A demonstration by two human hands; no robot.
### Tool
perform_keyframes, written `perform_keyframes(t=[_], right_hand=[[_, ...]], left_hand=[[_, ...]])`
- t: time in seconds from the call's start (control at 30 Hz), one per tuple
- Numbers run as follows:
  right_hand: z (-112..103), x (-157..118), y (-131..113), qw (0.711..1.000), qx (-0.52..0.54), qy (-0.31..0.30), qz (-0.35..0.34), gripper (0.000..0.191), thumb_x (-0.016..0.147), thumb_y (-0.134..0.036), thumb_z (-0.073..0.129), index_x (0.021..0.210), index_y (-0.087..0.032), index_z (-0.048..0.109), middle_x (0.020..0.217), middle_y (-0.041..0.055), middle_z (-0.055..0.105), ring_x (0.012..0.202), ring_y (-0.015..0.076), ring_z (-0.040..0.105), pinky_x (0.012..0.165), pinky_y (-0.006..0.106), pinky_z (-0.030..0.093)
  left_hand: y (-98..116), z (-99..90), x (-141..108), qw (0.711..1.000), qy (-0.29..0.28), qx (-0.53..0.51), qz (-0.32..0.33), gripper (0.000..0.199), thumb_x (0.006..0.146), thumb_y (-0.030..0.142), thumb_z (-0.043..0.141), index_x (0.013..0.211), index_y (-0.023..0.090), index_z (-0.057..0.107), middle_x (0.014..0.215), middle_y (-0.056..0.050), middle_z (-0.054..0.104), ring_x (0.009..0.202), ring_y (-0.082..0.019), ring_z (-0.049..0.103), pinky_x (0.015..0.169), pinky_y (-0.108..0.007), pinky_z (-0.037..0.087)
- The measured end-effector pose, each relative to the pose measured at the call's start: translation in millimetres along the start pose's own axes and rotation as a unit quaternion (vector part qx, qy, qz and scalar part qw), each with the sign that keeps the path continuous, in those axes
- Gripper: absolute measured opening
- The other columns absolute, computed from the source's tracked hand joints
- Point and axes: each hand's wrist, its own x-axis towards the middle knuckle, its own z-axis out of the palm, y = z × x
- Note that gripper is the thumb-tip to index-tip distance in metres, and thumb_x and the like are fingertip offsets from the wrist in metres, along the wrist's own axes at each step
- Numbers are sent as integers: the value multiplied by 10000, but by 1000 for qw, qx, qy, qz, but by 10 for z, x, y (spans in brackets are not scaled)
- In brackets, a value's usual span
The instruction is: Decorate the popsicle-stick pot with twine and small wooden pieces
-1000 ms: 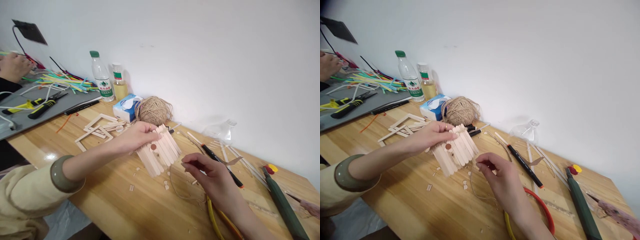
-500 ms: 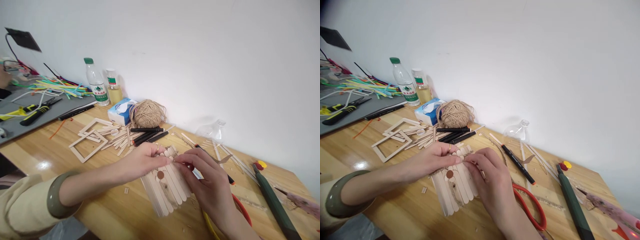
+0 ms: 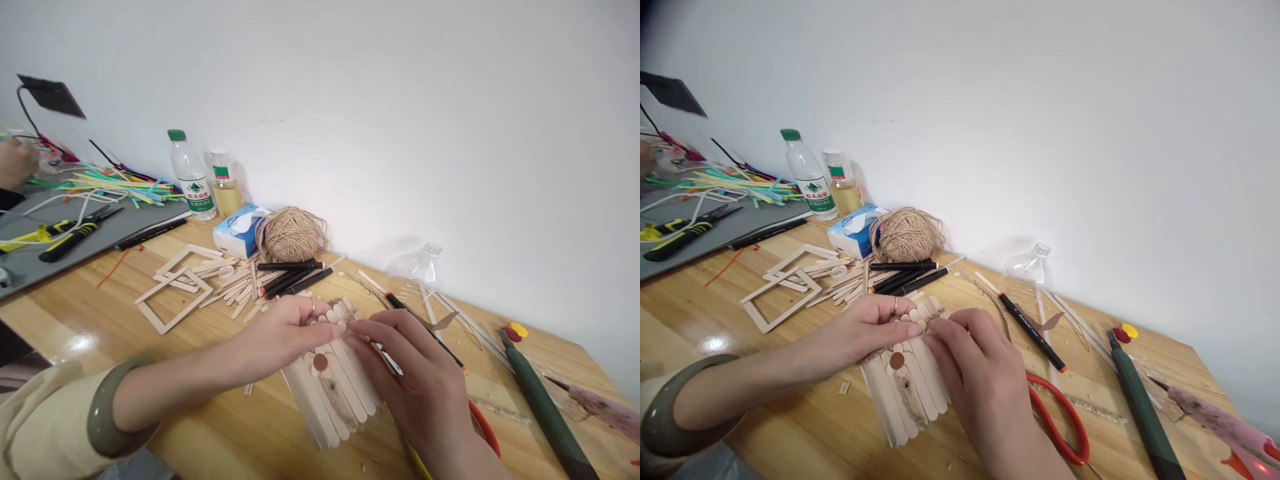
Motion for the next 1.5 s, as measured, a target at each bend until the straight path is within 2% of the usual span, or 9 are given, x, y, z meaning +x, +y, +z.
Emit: perform_keyframes(t=[0.13, 0.2, 0.27, 0.37, 0.5, 0.67, 1.07, 1.27, 1.5], right_hand=[[6, -50, 14, 996, -67, -1, -59, 181, 855, -96, 537, 1014, -149, 604, 801, 71, 624, 702, 174, 588, 587, 291, 499], [-1, -49, 19, 997, -54, 3, -57, 189, 851, -86, 537, 1016, -150, 603, 814, 72, 624, 716, 174, 592, 614, 293, 499], [-22, -18, 8, 1000, 12, 5, 2, 144, 854, -93, 528, 930, -181, 613, 800, 49, 615, 705, 153, 589, 604, 259, 492], [-51, 53, -27, 985, 130, -12, 112, 144, 852, -123, 528, 796, -220, 618, 733, 1, 597, 644, 123, 565, 534, 206, 460], [-21, 81, -54, 978, 134, -1, 161, 129, 839, -146, 554, 767, -224, 628, 705, -19, 578, 595, 109, 507, 515, 205, 421], [42, 37, -35, 990, 75, 37, 110, 125, 825, -111, 557, 759, -205, 605, 705, -12, 556, 578, 107, 474, 491, 217, 387], [-31, 18, -55, 998, 30, 10, 51, 97, 847, -115, 547, 826, -187, 607, 761, 18, 571, 634, 116, 547, 541, 230, 449], [-18, 12, -84, 993, -108, 36, -30, 100, 835, -130, 546, 763, -151, 612, 676, 25, 592, 561, 114, 552, 508, 226, 424], [46, 35, -93, 971, -237, 27, 15, 247, 855, -206, 428, 637, -183, 543, 618, -11, 575, 449, 84, 484, 388, 217, 277]], left_hand=[[-12, 1, -3, 1000, 11, 7, -2, 263, 729, 414, 631, 655, 171, 560, 589, 43, 553, 531, -88, 501, 513, -182, 399], [-22, -7, 2, 1000, 15, 4, -3, 262, 722, 418, 637, 661, 173, 567, 587, 43, 552, 525, -88, 496, 502, -182, 394], [-32, -13, 10, 1000, 19, 0, -2, 261, 719, 413, 643, 655, 171, 569, 576, 45, 542, 514, -84, 483, 490, -178, 385], [-37, -6, 26, 1000, 30, -3, 5, 263, 713, 405, 650, 650, 163, 569, 570, 45, 536, 504, -78, 475, 485, -175, 380], [-32, 41, 28, 999, 21, -30, 1, 254, 718, 400, 646, 685, 157, 580, 565, 42, 553, 484, -72, 485, 470, -168, 379], [-27, 92, 0, 998, 23, -61, 3, 225, 688, 358, 683, 680, 161, 575, 562, 50, 554, 481, -69, 501, 461, -161, 386], [-16, 112, -16, 998, 55, -20, 18, 152, 747, 268, 587, 670, 142, 549, 547, 50, 513, 468, -58, 454, 447, -155, 365], [-74, 129, -18, 999, 36, -33, 15, 191, 783, 246, 551, 622, 152, 510, 508, 68, 493, 451, -45, 438, 436, -137, 350], [-118, 158, -23, 999, 26, -43, 9, 159, 798, 208, 525, 647, 157, 527, 515, 69, 523, 449, -40, 459, 432, -127, 350]])
